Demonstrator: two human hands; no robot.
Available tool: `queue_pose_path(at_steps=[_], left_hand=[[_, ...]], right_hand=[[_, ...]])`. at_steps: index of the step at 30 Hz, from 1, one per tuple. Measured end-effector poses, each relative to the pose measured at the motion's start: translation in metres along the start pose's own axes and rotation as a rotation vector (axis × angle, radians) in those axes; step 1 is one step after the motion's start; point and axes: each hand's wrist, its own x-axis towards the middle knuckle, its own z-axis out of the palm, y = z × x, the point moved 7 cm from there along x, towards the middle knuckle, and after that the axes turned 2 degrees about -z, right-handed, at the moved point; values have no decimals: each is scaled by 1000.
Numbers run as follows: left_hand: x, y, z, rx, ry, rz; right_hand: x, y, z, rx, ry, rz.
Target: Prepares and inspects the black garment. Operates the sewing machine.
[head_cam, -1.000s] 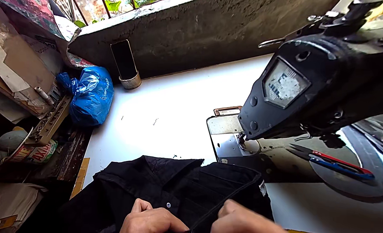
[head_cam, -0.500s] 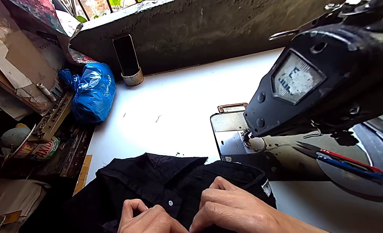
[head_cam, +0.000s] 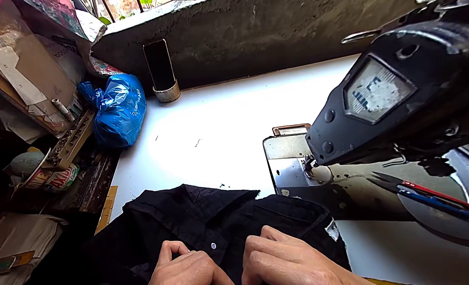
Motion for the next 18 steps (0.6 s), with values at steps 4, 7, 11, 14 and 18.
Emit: queue_pose_path(at_steps=[4, 7, 11, 14, 18], left_hand=[[-3, 0, -5, 6, -42, 12], [-5, 3, -3, 126, 37, -1], [-1, -1, -3, -31, -14, -26], [5, -22, -3, -252, -65, -95], [11, -40, 4, -494, -109, -168]], right_hand=[[-1, 0, 4, -48, 29, 14], [0, -2, 6, -104, 51, 14], [0, -2, 3, -78, 24, 7], [-2, 6, -3, -37, -34, 8], [-9, 30, -6, 143, -23, -4]])
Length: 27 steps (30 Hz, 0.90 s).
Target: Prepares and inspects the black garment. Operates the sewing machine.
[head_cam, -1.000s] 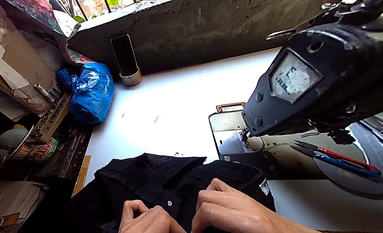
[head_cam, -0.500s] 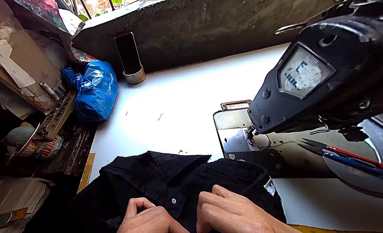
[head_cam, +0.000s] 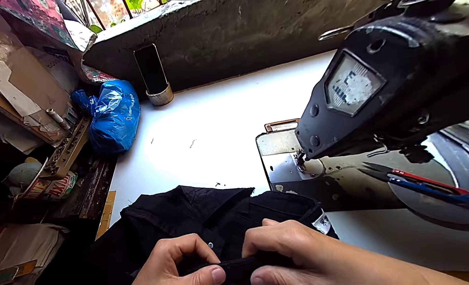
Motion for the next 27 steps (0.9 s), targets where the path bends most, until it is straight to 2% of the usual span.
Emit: queue_pose_path(at_steps=[5, 10, 16, 19, 23, 25, 27], left_hand=[[-5, 17, 13, -137, -62, -2], [2, 6, 4, 198, 99, -10], [-9, 22, 11, 392, 158, 53], [-14, 31, 16, 506, 191, 115], [-20, 33, 17, 582, 239, 116], [-21, 30, 16, 532, 197, 102], [-19, 25, 11, 410, 46, 90]], right_hand=[[0, -15, -9, 231, -107, -3], [-6, 24, -6, 116, -35, 105], [5, -4, -13, -239, 62, -56], [11, -17, 3, -211, 17, -79], [11, -16, 15, -105, 54, -73], [11, -17, 18, -112, 28, -96], [10, -21, 16, -85, 17, -125]])
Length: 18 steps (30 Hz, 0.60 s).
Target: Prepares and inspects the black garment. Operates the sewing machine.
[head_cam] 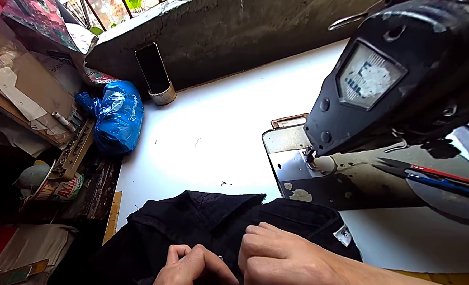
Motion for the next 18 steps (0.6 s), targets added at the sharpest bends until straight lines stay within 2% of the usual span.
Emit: queue_pose_path(at_steps=[4, 7, 11, 14, 18], left_hand=[[7, -18, -2, -300, -263, 135], [12, -23, 3, -458, -338, 182], [11, -14, 3, -338, -314, 192], [8, -6, 1, -190, -248, 174], [6, 3, -1, -113, -242, 153]], right_hand=[[-5, -1, -4, 141, -17, -78], [-6, 0, -4, 229, -13, -123], [-10, 2, -4, 276, 14, -121], [-10, 1, -3, 240, 21, -103], [-10, -5, 0, 158, 13, -79]])
